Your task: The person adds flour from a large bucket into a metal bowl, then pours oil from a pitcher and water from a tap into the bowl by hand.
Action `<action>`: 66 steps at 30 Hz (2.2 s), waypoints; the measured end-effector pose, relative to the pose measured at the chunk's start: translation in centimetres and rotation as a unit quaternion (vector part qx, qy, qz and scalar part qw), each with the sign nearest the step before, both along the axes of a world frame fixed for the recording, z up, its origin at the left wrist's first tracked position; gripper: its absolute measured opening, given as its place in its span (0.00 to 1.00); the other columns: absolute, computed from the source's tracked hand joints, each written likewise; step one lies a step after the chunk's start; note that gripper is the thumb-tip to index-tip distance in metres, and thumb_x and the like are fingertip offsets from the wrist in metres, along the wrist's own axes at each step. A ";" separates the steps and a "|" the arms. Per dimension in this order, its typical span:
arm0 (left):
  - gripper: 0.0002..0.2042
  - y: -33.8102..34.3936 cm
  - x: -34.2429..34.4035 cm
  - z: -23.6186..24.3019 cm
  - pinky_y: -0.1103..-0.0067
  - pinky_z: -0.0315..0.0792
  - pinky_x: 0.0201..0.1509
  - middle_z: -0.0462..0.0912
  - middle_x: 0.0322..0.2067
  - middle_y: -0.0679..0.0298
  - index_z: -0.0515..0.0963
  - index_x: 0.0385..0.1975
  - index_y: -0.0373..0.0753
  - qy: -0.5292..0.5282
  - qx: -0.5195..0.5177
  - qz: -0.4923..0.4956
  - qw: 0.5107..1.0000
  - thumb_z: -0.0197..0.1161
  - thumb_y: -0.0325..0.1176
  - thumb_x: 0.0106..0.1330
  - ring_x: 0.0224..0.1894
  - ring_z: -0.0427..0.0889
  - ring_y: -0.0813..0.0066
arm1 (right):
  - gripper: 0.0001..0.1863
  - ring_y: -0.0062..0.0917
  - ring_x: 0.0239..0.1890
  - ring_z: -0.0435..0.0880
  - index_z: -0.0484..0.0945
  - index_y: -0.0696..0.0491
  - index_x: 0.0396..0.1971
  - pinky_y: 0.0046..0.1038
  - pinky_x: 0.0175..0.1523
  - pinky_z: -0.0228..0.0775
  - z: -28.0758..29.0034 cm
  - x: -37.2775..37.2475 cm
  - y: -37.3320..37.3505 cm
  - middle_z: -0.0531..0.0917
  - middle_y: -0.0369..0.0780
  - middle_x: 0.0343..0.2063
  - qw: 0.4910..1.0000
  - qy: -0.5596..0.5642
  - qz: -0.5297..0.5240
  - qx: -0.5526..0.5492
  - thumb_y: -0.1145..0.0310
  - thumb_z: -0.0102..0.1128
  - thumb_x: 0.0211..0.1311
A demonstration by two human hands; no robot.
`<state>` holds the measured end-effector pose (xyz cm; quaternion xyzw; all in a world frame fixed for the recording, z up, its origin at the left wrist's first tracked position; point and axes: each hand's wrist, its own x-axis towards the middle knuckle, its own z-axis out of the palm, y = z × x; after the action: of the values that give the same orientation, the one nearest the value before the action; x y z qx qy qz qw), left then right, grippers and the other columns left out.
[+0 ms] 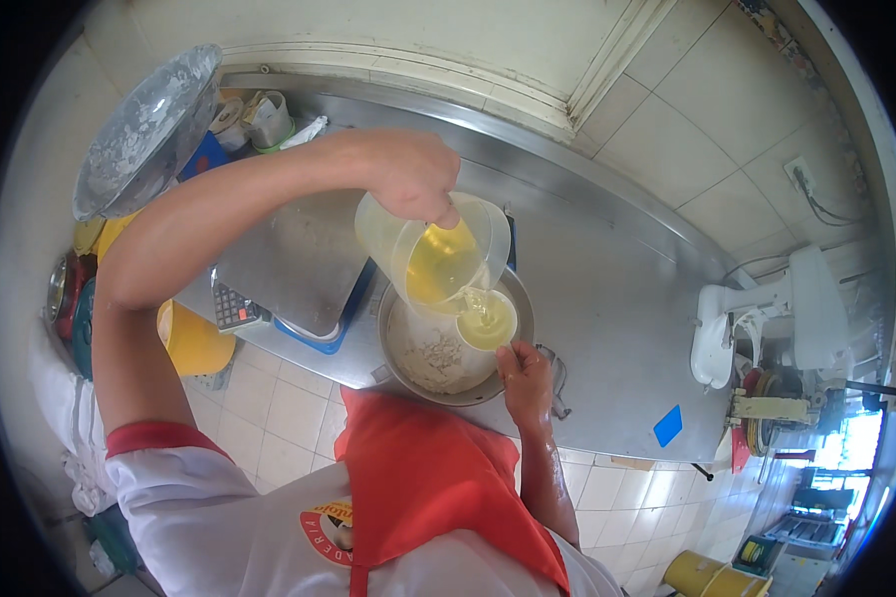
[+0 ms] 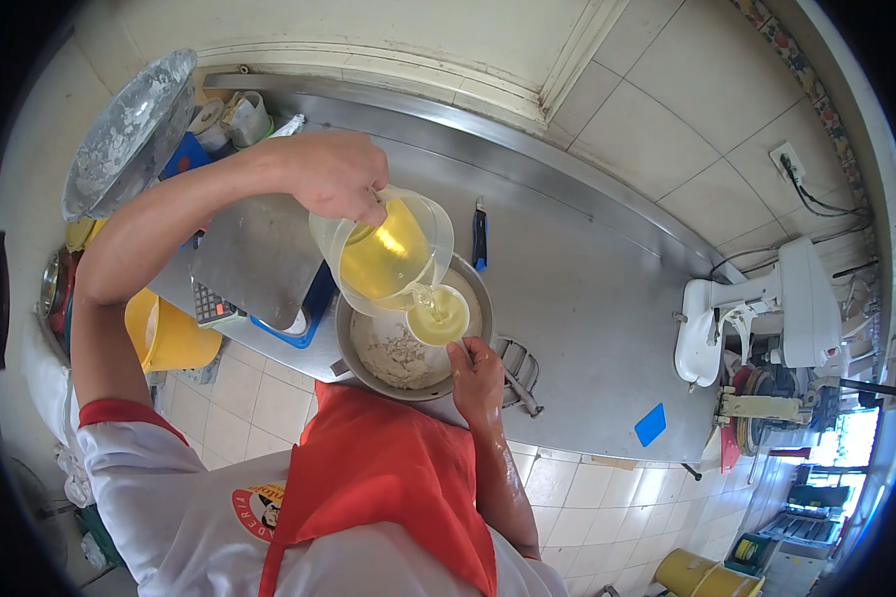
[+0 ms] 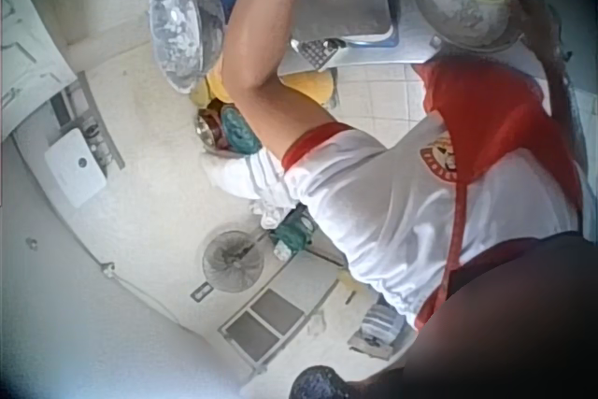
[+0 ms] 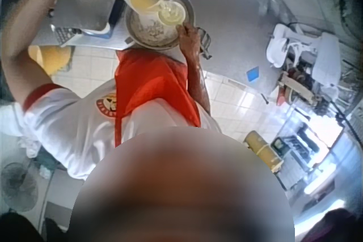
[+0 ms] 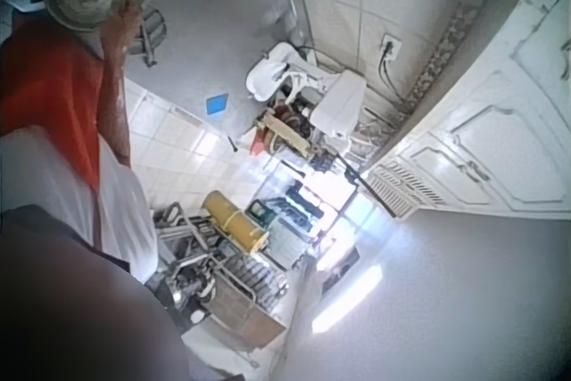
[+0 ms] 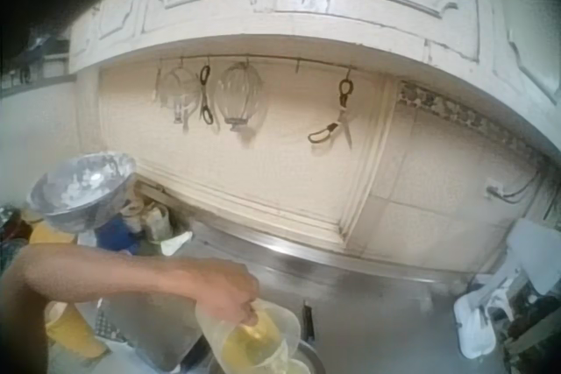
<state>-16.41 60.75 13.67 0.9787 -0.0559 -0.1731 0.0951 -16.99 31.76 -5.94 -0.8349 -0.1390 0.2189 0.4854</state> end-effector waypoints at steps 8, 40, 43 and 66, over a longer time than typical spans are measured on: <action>0.17 2.8 0.0 -0.8 0.71 0.66 0.24 0.71 0.13 0.56 0.70 0.13 0.29 0.025 -0.137 0.053 0.989 0.55 0.40 0.48 0.18 0.72 0.68 | 0.13 0.16 0.20 0.72 0.78 0.60 0.30 0.25 0.27 0.64 1.7 0.4 -0.4 0.78 0.36 0.18 0.999 0.030 -0.009 0.030 0.64 0.59 0.58; 0.26 1.5 -0.4 -0.2 0.69 0.64 0.25 0.69 0.13 0.52 0.71 0.15 0.27 0.023 -0.066 0.032 0.997 0.56 0.51 0.56 0.19 0.71 0.62 | 0.12 0.15 0.22 0.69 0.78 0.60 0.33 0.24 0.28 0.63 0.7 -0.6 -0.2 0.76 0.35 0.18 0.999 0.043 -0.001 0.021 0.65 0.57 0.59; 0.26 0.4 -0.7 0.0 0.65 0.65 0.27 0.71 0.15 0.48 0.73 0.17 0.27 0.013 -0.036 -0.003 0.999 0.55 0.51 0.57 0.20 0.72 0.56 | 0.12 0.16 0.21 0.70 0.78 0.60 0.33 0.24 0.27 0.62 0.7 -0.7 0.0 0.76 0.35 0.17 0.998 0.054 -0.003 0.017 0.65 0.56 0.60; 0.23 -1.1 -0.5 0.7 0.63 0.69 0.30 0.76 0.16 0.50 0.78 0.18 0.30 0.015 0.032 -0.001 0.999 0.54 0.49 0.58 0.23 0.76 0.53 | 0.09 0.09 0.16 0.61 0.77 0.57 0.28 0.18 0.20 0.51 -1.0 -1.1 -0.1 0.69 0.28 0.14 0.999 0.033 0.012 0.042 0.67 0.55 0.60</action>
<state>-16.92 59.62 14.40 0.9784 -0.0499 -0.1899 0.0646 -18.10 31.67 -6.94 -0.8045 -0.1420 0.2465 0.5214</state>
